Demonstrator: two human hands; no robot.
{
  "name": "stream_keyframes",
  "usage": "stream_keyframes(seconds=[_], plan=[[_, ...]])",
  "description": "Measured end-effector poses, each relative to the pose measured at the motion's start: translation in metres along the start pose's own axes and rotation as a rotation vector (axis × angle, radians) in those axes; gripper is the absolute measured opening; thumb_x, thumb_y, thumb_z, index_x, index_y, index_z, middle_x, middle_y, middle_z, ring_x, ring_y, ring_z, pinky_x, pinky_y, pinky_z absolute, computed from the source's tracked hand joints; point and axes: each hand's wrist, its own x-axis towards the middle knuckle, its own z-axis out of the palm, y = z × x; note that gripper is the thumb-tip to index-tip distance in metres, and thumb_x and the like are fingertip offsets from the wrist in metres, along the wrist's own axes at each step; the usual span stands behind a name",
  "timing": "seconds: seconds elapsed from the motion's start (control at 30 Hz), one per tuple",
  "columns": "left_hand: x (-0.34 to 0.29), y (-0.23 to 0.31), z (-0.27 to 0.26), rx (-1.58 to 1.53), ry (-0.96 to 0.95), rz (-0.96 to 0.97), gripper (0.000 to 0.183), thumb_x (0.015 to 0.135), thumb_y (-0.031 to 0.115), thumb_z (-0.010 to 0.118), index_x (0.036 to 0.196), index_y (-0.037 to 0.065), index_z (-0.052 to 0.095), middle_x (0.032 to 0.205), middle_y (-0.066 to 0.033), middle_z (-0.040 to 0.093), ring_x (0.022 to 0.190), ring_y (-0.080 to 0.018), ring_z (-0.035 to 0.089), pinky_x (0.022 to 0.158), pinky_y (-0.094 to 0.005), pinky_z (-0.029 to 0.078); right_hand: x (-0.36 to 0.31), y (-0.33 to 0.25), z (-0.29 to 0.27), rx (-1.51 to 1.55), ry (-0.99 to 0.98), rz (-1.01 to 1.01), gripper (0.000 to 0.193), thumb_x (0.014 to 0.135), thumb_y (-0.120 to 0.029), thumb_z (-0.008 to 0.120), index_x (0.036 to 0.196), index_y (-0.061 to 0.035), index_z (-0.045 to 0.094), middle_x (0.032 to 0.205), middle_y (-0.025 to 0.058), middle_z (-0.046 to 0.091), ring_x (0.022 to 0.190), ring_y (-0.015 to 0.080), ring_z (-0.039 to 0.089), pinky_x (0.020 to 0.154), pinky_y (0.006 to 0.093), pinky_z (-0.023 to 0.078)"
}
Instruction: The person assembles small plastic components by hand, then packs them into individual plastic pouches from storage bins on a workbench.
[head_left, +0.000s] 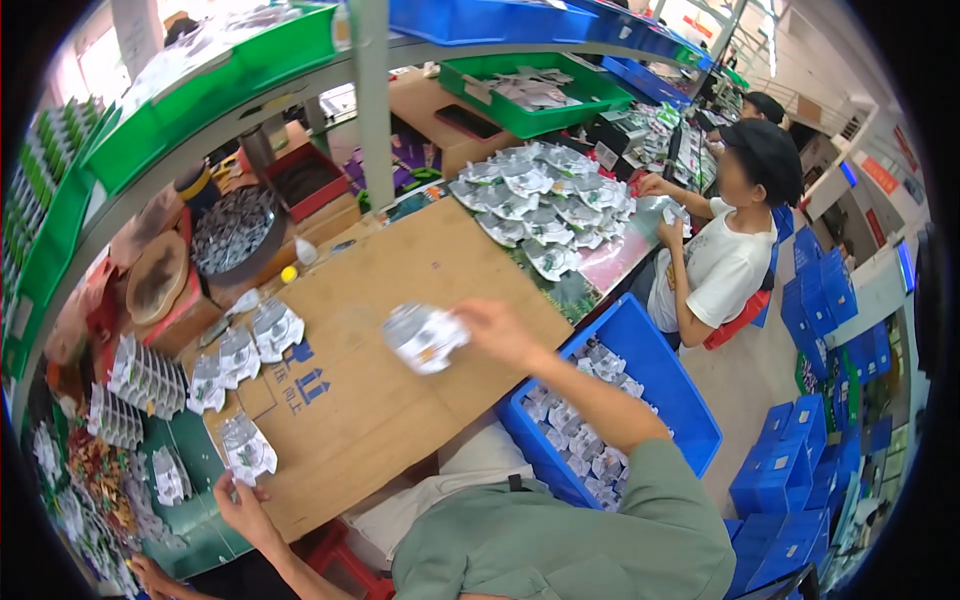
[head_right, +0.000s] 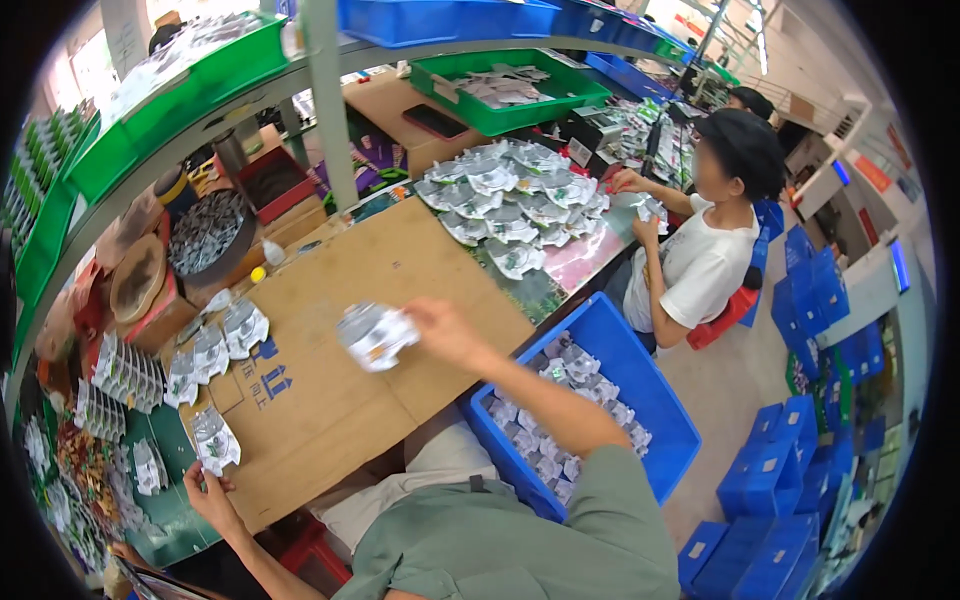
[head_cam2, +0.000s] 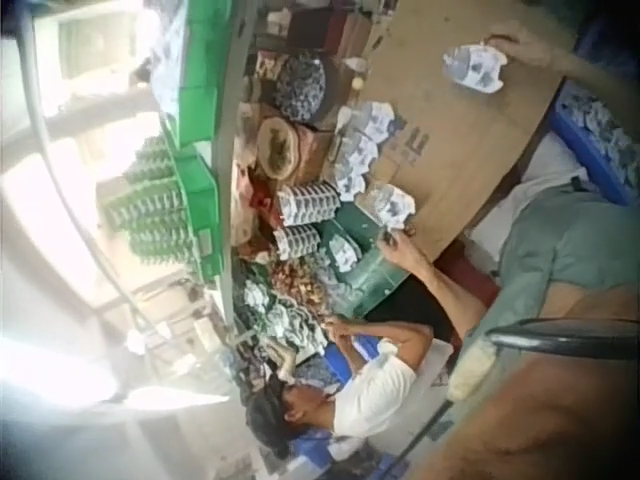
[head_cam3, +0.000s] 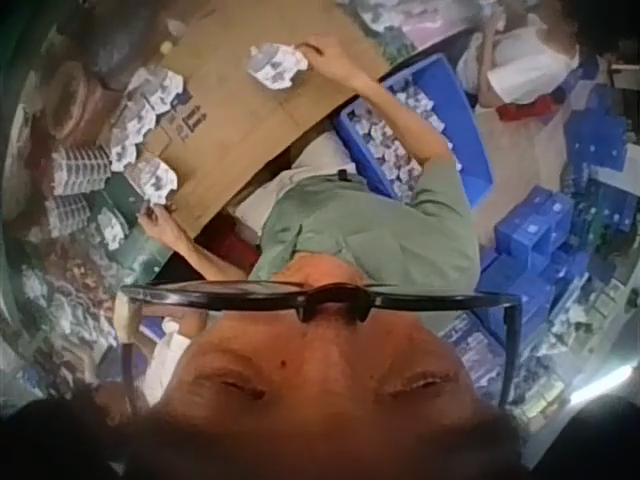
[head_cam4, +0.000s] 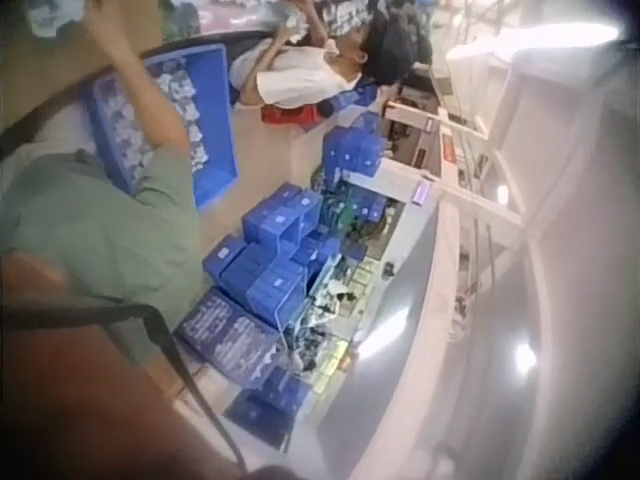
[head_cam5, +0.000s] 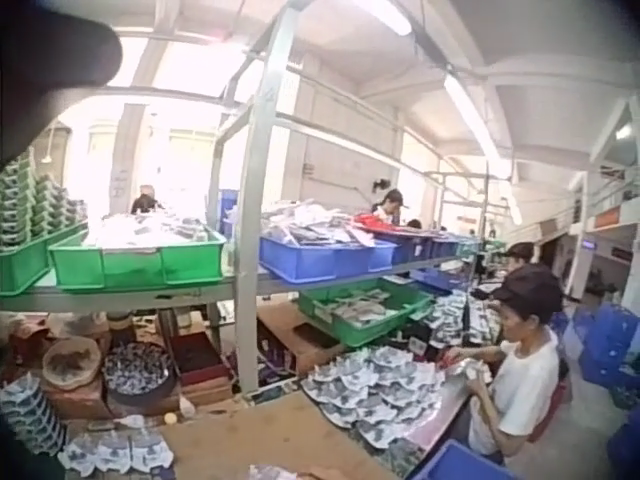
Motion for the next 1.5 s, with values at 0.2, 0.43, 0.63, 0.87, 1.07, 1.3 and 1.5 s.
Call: stream_keyframes(seconds=[0.2,0.43,0.63,0.87,1.07,1.3,1.5], plan=[[-0.023,0.088,0.091,-0.174,-0.245,0.021,0.021,0.092,0.000,0.051,0.113,-0.003,0.053,0.099,-0.0107,0.054,0.061,-0.0114,0.056,0.049,-0.0241,0.048,0.033,0.063,-0.203,-0.369,0.518,-0.050,0.019,0.092,-0.013,0.057,0.101,-0.0006,0.068,0.071,0.0104,0.067,0.053,0.0161,0.064,0.052,0.0303,0.050],[-0.042,0.187,0.293,-0.323,-0.765,0.012,0.020,0.093,0.004,0.052,0.111,-0.003,0.053,0.098,-0.0120,0.058,0.064,-0.0154,0.062,0.056,-0.0268,0.054,0.085,0.124,-0.242,-0.446,0.509,-0.058,0.016,0.085,-0.012,0.058,0.090,-0.0021,0.070,0.088,0.0197,0.068,0.085,0.0376,0.066,0.077,0.0443,0.051],[-0.067,0.250,0.471,-0.410,-1.015,0.074,0.023,0.090,0.006,0.052,0.109,-0.007,0.052,0.091,-0.0130,0.060,0.069,-0.0191,0.066,0.062,-0.0299,0.058,0.073,0.110,-0.230,-0.557,0.605,-0.140,0.017,0.087,-0.013,0.060,0.097,-0.0011,0.067,0.088,0.0205,0.064,0.079,0.0386,0.063,0.074,0.0460,0.050],[-0.079,0.268,0.633,-0.328,-1.043,-0.014,0.029,0.084,0.002,0.056,0.106,-0.014,0.048,0.084,-0.0201,0.062,0.063,-0.0268,0.071,0.053,-0.0312,0.057,-0.036,0.074,-0.203,-0.384,0.578,-0.100,0.016,0.089,-0.011,0.063,0.101,0.0004,0.064,0.084,0.0131,0.062,0.065,0.0225,0.061,0.059,0.0324,0.048],[-0.093,0.268,0.635,-0.019,-0.929,0.139,0.036,0.084,0.009,0.060,0.115,-0.008,0.052,0.077,-0.0160,0.066,0.053,-0.0219,0.066,0.046,-0.0325,0.051,-0.111,0.065,-0.198,-0.220,0.611,0.103,0.015,0.089,-0.007,0.063,0.102,0.0015,0.065,0.080,0.0095,0.061,0.062,0.0156,0.062,0.055,0.0268,0.047],[-0.083,0.194,0.415,-0.175,-1.210,0.178,0.031,0.094,0.020,0.058,0.117,0.000,0.056,0.079,-0.0042,0.061,0.062,-0.0107,0.060,0.053,-0.0260,0.048,-0.072,0.021,-0.137,0.030,0.290,0.088,0.014,0.091,-0.007,0.062,0.101,0.0025,0.066,0.081,0.0034,0.062,0.063,0.0070,0.058,0.054,0.0205,0.044],[-0.012,0.078,0.195,-0.124,-0.551,-0.089,0.025,0.094,0.018,0.058,0.110,-0.001,0.055,0.078,-0.0048,0.061,0.061,-0.0106,0.059,0.052,-0.0270,0.048,0.010,-0.006,-0.024,0.073,-0.167,0.000,0.022,0.094,-0.012,0.061,0.110,0.0031,0.063,0.082,0.0051,0.062,0.065,0.0098,0.058,0.057,0.0235,0.047]])
